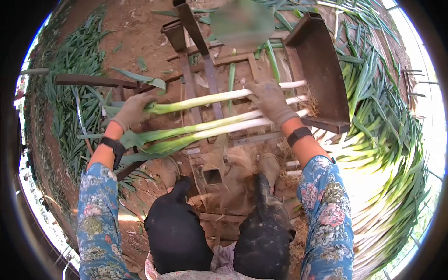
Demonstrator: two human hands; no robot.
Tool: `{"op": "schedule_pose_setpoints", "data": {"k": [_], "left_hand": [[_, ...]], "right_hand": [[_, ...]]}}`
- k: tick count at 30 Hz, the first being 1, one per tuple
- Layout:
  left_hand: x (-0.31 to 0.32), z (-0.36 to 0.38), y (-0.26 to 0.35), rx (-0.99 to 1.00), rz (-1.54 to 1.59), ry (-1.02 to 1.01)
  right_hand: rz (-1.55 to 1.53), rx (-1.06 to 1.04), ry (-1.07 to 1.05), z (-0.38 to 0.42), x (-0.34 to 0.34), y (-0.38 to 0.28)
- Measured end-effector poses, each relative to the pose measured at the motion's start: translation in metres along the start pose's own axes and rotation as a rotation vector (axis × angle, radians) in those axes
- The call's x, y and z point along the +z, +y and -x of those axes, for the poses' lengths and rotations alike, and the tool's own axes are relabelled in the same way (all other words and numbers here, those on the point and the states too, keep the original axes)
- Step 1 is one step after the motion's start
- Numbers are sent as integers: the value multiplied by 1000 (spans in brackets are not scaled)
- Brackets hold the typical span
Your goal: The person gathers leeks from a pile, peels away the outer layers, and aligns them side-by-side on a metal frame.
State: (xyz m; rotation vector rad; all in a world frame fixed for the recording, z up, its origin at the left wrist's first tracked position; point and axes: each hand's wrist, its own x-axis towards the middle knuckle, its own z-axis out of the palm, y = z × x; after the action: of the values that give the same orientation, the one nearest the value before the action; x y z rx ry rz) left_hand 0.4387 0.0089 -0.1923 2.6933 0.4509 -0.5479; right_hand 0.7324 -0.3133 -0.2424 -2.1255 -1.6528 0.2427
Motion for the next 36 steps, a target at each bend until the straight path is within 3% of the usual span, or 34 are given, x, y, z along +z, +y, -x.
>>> {"op": "schedule_pose_setpoints", "data": {"k": [2,5,8,11,14,17,25,27,28,30,31,32,33,34,35,36], "left_hand": [[14,12,4,-1,8,-83],[33,30,21,-10,85,-17],[42,42,38,17,21,184],[47,43,39,-1,125,206],[36,36,54,-28,594,121],[54,37,65,64,178,179],[54,39,72,23,147,227],[59,43,64,118,127,378],[52,46,63,98,144,381],[44,40,70,104,213,399],[52,39,58,62,225,507],[55,36,42,50,255,611],[45,29,28,-237,71,328],[41,34,32,-131,107,455],[48,33,24,-193,515,403],[62,27,-9,-184,564,407]], "right_hand": [[15,-41,-6,14,-4,-3],[-1,-72,-4,24,-11,-11],[92,-48,-14,30,-11,-17],[174,-36,-20,32,-4,-15],[219,1,-16,43,0,-23],[213,-3,13,45,4,-21],[85,75,-26,52,14,-19],[222,-97,-70,46,5,-25],[109,0,-4,43,5,-28],[132,-47,-4,35,4,-36],[165,-43,-13,41,-2,-33],[231,117,-284,39,6,-29],[271,75,-260,52,35,-7],[247,144,-286,58,41,0],[213,169,-226,59,40,0],[168,167,-135,57,44,-1]]}}
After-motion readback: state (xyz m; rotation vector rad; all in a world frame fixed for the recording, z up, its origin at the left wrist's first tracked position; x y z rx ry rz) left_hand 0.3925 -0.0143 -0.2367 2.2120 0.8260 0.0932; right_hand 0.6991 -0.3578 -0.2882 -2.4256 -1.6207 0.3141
